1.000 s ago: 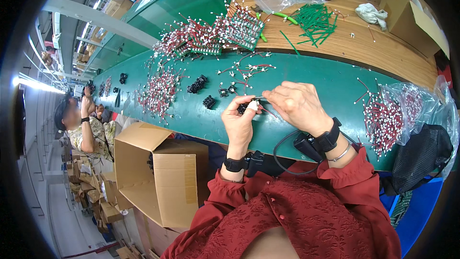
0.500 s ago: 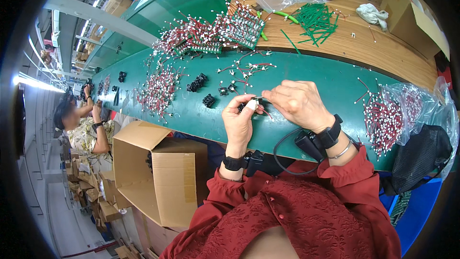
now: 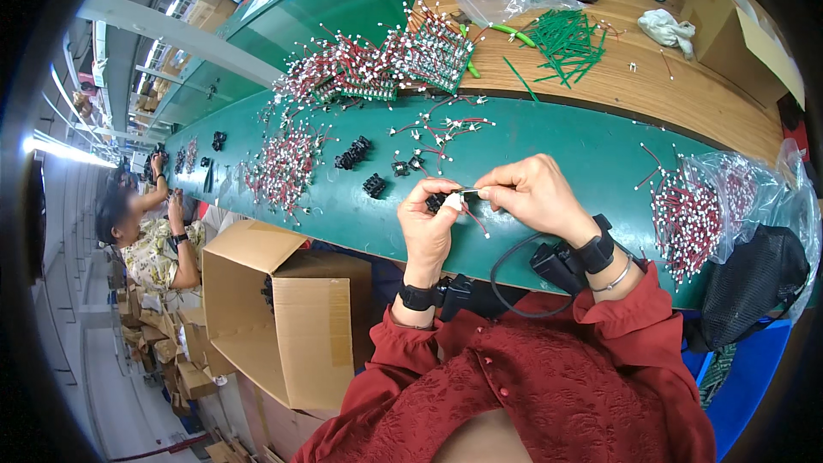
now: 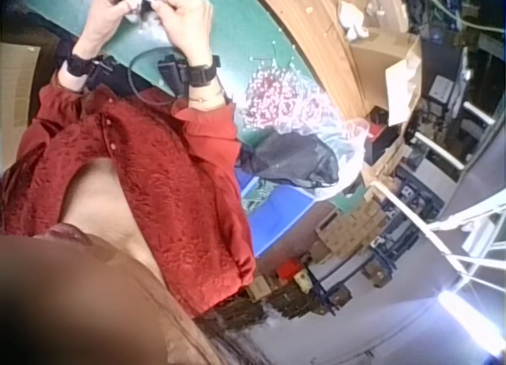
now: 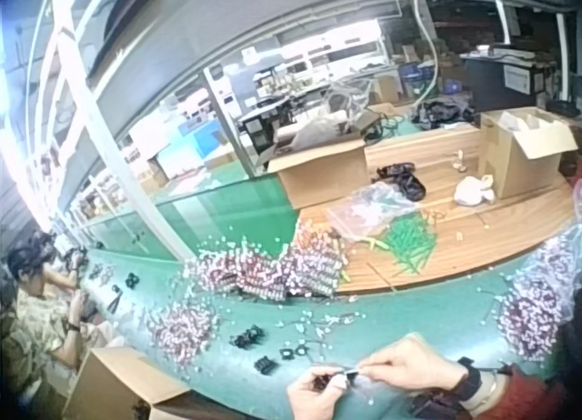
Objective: The person assembles small electronic components at a workstation, inserting wires into black plastic housings and securing them with a tool. Completed units are placed into a cardboard box. The person handles wires, connectors, and housings throughout the task.
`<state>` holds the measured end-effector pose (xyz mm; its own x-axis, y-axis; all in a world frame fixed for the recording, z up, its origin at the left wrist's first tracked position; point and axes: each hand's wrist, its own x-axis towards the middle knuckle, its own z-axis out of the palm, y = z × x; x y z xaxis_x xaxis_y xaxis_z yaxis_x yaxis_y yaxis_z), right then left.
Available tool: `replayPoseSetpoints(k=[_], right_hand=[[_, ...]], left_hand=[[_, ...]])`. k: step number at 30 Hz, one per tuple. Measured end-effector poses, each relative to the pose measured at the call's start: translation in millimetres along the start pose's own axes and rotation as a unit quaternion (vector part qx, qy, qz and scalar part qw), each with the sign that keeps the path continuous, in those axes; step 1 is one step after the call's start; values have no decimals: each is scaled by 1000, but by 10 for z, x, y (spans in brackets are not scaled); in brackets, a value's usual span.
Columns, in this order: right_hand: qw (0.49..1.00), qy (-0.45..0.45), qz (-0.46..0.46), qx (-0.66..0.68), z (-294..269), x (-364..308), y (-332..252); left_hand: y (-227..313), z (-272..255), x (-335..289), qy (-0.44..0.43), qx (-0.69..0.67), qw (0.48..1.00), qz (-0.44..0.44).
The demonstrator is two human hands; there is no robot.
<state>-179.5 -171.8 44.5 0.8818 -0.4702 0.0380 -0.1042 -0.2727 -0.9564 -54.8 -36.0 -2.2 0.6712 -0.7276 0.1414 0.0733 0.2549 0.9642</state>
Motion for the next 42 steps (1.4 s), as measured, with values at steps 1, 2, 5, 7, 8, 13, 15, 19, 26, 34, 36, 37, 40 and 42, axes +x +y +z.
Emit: replayPoseSetpoints(k=[1, 2, 5, 7, 8, 13, 15, 19, 26, 34, 36, 37, 40, 42], right_hand=[[998, -21, 51, 33, -16, 6, 0], [992, -42, 93, 75, -40, 25, 5], [978, -74, 147, 130, -89, 58, 30], [983, -62, 122, 119, -69, 57, 38], [990, -45, 89, 101, -33, 43, 35], [928, 75, -217, -294, 19, -31, -40], [915, 123, -242, -298, -45, -14, -61], [912, 135, -238, -306, -124, 16, -51], [911, 105, -259, -302, 47, -28, -14], [931, 110, -221, -268, 8, 5, -7], [934, 114, -215, -261, 11, 4, -9], [936, 114, -214, -255, 14, 2, -11], [936, 121, -206, -257, 0, 6, -16], [937, 119, -201, -261, -2, 2, -19]], left_hand=[[9, 2, -7, 0, -9, 1000, -14], [17, 6, -12, 1, -19, 999, -28], [34, 11, -10, -12, 40, 999, -17], [34, 18, -10, -1, 53, 998, -22], [30, 24, -8, 5, 58, 998, -25], [5, 51, -10, 51, 1, 998, -37], [9, 47, 10, 71, -54, 995, -44], [20, 59, 45, 92, -131, 986, -45], [26, 41, 43, 49, -112, 990, -74], [42, 28, 44, 3, -108, 991, -76], [27, 11, 39, -4, -123, 990, -73], [17, -1, 36, -14, -151, 985, -81], [-12, -29, 53, -32, -209, 973, -94], [-16, -25, 59, -39, -208, 973, -87]])
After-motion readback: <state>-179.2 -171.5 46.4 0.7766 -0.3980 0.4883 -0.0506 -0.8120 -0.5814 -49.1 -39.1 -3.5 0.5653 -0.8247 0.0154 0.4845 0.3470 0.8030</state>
